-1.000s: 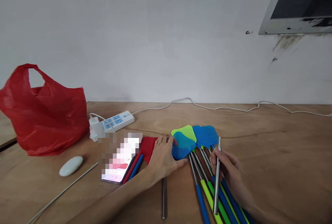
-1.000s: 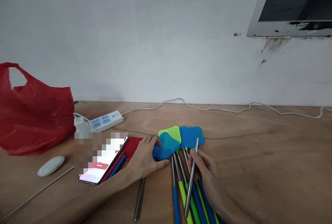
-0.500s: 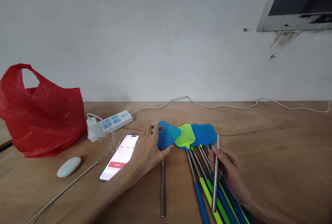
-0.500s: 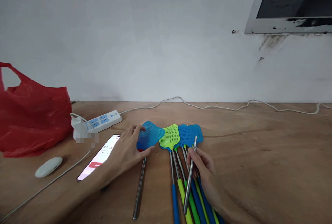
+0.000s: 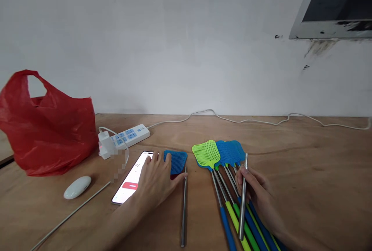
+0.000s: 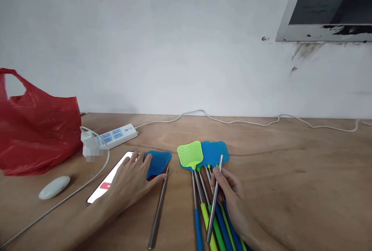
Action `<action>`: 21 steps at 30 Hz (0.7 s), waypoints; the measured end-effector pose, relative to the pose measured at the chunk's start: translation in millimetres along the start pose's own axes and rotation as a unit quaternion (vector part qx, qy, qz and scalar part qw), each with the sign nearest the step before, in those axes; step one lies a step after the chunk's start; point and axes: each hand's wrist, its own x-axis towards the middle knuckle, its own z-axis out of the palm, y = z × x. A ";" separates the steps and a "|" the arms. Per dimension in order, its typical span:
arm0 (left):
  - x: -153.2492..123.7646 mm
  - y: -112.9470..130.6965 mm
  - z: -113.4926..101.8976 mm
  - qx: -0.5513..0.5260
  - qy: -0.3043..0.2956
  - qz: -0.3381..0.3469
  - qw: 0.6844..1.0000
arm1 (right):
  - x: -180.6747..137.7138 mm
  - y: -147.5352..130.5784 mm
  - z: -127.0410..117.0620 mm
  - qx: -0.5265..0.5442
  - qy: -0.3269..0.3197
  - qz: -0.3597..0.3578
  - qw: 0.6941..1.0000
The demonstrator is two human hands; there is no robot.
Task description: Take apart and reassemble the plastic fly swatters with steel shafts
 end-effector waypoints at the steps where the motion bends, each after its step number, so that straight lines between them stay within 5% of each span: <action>1: -2.0 0.0 1.2 -0.018 0.000 0.013 1.000 | 0.1 0.2 0.5 0.000 0.003 -0.002 1.000; 10: -15.3 -3.6 31.4 -0.118 -0.032 0.091 0.988 | 0.5 0.9 -0.4 0.000 0.004 -0.006 1.000; 21: -14.0 -10.1 25.9 -0.177 -0.021 0.099 0.979 | 4.0 0.0 -8.1 0.004 0.017 -0.003 1.000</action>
